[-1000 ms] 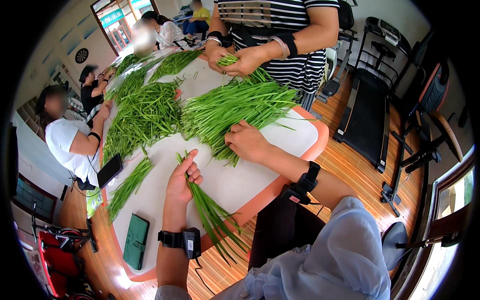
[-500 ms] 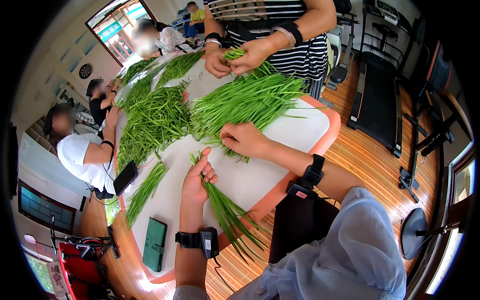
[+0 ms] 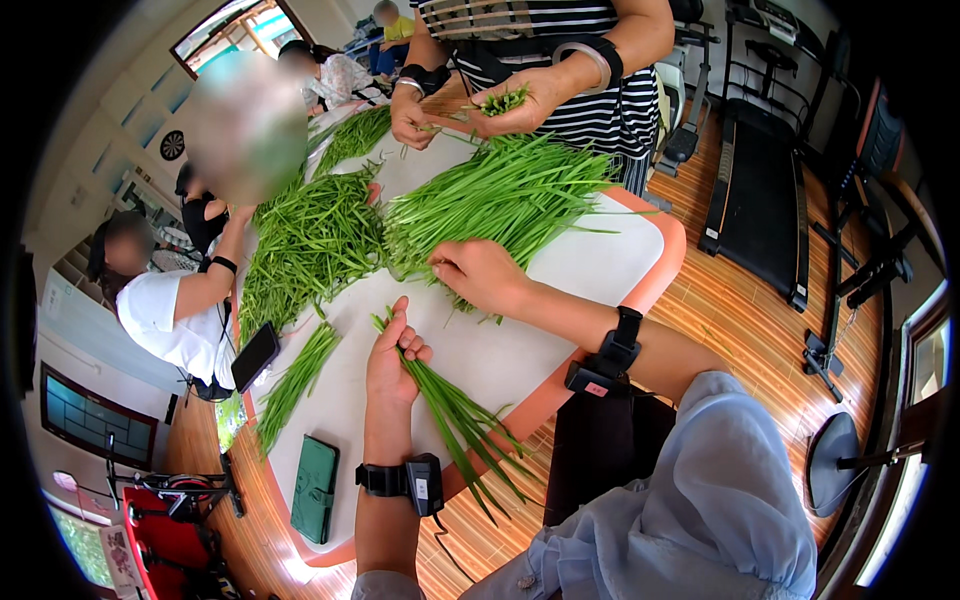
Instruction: The person sorts and organizes bunches of long green leaves on a table by hand alongside other people, picking up individual stalks and arranging them into neat bundles.
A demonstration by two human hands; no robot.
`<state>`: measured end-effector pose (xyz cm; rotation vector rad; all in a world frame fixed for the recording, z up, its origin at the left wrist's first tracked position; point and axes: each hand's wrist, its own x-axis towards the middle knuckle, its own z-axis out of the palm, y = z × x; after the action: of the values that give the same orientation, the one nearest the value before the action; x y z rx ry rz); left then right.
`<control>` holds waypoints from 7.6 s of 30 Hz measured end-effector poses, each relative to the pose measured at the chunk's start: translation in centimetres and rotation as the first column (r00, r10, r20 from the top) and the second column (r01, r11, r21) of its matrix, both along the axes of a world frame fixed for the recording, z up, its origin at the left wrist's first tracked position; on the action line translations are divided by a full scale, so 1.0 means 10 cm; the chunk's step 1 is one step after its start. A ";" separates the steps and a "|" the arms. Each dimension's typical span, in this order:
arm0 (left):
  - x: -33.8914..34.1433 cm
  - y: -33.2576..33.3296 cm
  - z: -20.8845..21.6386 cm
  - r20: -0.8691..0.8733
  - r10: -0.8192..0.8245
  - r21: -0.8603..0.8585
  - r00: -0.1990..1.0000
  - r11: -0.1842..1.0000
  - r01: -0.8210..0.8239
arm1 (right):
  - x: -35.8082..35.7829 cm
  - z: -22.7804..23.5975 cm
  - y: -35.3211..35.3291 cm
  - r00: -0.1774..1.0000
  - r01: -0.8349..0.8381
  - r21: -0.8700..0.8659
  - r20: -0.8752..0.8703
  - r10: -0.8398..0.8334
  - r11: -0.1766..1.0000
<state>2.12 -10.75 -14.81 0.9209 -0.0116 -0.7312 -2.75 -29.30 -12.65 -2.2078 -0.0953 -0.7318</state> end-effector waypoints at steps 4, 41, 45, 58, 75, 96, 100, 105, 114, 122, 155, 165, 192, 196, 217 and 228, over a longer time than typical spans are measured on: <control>-0.01 -0.03 0.06 -0.010 0.007 -0.119 1.000 0.993 -0.008 | 0.01 0.13 0.22 0.999 -0.017 0.099 -0.025 0.020 0.995; -0.05 -0.04 0.11 0.156 0.052 0.053 0.986 0.997 -0.061 | -0.36 -0.16 0.34 0.738 -0.146 0.751 -0.351 0.577 0.644; -0.05 -0.06 0.13 0.050 0.141 0.060 0.989 0.988 -0.144 | -0.58 -0.15 0.31 0.649 -0.260 0.699 -0.384 0.656 0.666; -0.16 -0.09 0.18 0.027 -0.324 -0.022 0.946 0.946 0.324 | -0.17 0.02 -0.06 0.942 -0.168 0.330 -0.225 0.250 0.929; -0.16 -0.04 0.14 -0.011 -0.303 0.112 0.953 0.947 0.303 | -0.23 0.06 -0.30 0.986 -0.015 0.024 -0.167 0.019 1.000; -0.15 -0.07 0.15 -0.057 -0.149 0.101 0.987 0.983 0.155 | -0.65 -0.15 -0.34 0.996 0.034 -0.463 -0.054 -0.067 0.886; -0.14 -0.07 0.15 -0.034 -0.176 0.117 0.984 0.977 0.179 | -0.58 -0.14 -0.31 0.997 0.076 -0.498 0.035 -0.067 0.864; -0.12 -0.06 0.11 -0.009 -0.202 0.107 0.979 0.974 0.202 | -0.44 -0.09 -0.31 0.999 0.033 -0.248 0.041 -0.024 0.968; -0.15 -0.08 0.15 0.046 -0.167 0.087 0.985 0.983 0.163 | -0.17 0.00 -0.07 0.980 -0.185 0.138 -0.045 0.193 0.973; -0.09 -0.05 0.10 0.083 -0.036 0.068 0.996 0.997 0.031 | -0.14 0.02 0.13 0.949 -0.209 0.053 -0.231 0.216 0.976; 0.00 -0.01 0.07 -0.004 -0.079 -0.012 0.997 0.997 0.079 | -0.49 -0.18 -0.45 0.982 0.123 -0.509 -0.061 -0.178 0.852; -0.13 -0.10 0.14 -0.041 -0.062 0.014 0.997 0.998 0.062 | -0.48 -0.12 -0.58 0.994 0.078 -0.299 -0.048 -0.096 0.951; -0.08 -0.04 0.12 0.069 -0.024 0.024 0.997 0.999 0.023 | -0.22 -0.05 0.23 0.997 -0.070 -0.151 0.006 0.072 0.986; -0.10 -0.04 0.15 0.107 -0.044 0.016 0.993 0.999 0.043 | -0.28 0.01 0.20 0.978 -0.108 0.099 -0.167 0.124 0.989; -0.14 -0.06 0.18 0.176 -0.054 0.053 0.983 0.998 0.046 | -0.24 -0.01 0.32 0.964 -0.031 0.307 -0.242 0.109 0.951; -0.13 -0.07 0.16 0.121 -0.040 0.011 0.992 0.999 0.039 | -0.35 0.01 0.22 0.947 -0.078 0.336 -0.271 0.175 0.939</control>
<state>0.85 -11.40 -13.24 0.9741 -0.1341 -0.7115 -6.25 -27.09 -12.57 -1.9499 0.0309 -0.3092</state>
